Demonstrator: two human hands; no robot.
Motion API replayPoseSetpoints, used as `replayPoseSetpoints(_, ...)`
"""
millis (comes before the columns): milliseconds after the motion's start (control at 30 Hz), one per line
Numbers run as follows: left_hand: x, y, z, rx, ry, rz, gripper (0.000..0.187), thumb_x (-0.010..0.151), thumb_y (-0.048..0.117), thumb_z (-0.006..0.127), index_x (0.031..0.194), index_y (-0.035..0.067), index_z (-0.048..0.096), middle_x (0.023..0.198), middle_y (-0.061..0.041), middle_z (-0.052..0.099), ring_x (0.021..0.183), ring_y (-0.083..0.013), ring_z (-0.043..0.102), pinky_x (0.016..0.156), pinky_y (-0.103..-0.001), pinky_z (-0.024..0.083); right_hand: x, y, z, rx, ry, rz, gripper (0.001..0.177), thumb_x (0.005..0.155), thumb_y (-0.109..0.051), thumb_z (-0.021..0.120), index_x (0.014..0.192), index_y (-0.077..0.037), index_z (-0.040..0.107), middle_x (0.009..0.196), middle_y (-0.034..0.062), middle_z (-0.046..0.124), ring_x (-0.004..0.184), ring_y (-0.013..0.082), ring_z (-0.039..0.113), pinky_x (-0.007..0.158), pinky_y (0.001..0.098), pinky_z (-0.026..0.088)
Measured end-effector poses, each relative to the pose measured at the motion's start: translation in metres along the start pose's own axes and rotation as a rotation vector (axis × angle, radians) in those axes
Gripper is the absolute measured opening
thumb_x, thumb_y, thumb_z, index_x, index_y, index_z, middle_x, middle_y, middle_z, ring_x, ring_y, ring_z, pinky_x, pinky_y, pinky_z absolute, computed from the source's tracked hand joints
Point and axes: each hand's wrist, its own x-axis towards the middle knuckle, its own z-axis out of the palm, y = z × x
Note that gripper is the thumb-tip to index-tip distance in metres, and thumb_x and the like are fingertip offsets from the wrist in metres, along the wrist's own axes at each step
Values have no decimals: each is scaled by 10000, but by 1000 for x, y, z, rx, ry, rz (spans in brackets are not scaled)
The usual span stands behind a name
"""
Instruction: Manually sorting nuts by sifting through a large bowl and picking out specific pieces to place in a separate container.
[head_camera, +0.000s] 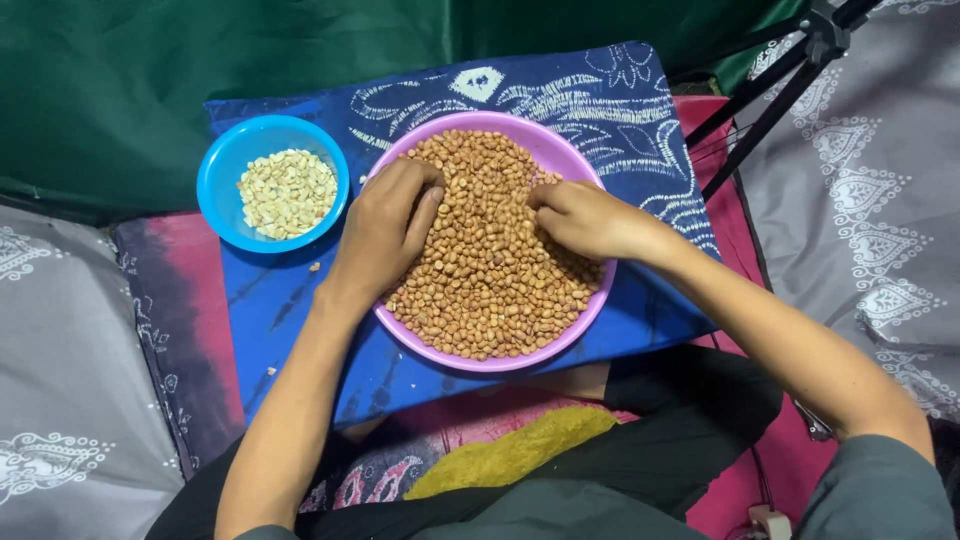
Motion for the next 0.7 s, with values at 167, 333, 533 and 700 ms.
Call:
replayPoseSetpoints(167, 0, -1, 0, -6, 3, -6, 79, 1069, 130, 571, 1094, 105, 641, 972, -127, 664, 986, -392, 682, 880, -469, 535, 6, -16, -2, 140, 16, -56, 340, 926, -173, 464, 1092, -32, 726, 1056, 280, 735, 1134, 495, 652, 975, 605, 504)
replayPoseSetpoints(333, 0, -1, 0, -20, 14, -28, 87, 1067, 134, 571, 1096, 106, 649, 957, -123, 668, 975, -387, 685, 877, -467, 539, 9, -38, -9, 185, 41, -133, 317, 906, -152, 466, 1033, -44, 737, 962, 247, 748, 1066, 436, 694, 943, 565, 522)
replayPoseSetpoints(533, -1, 0, 0, -33, 18, -49, 99, 1075, 146, 556, 1100, 110, 644, 960, -113, 672, 975, -381, 691, 880, -458, 541, 7, -53, -15, 116, 125, -361, 363, 898, -51, 476, 1167, -48, 721, 1072, 227, 755, 1095, 473, 674, 932, 585, 522)
replayPoseSetpoints(700, 1, 1, -1, -34, 23, -49, 99, 1070, 141, 564, 1098, 105, 652, 962, -115, 683, 970, -385, 693, 873, -465, 547, 1, -51, -23, 14, 275, -535, 348, 856, 126, 578, 1147, 25, 740, 1095, 238, 749, 1095, 444, 686, 971, 550, 513)
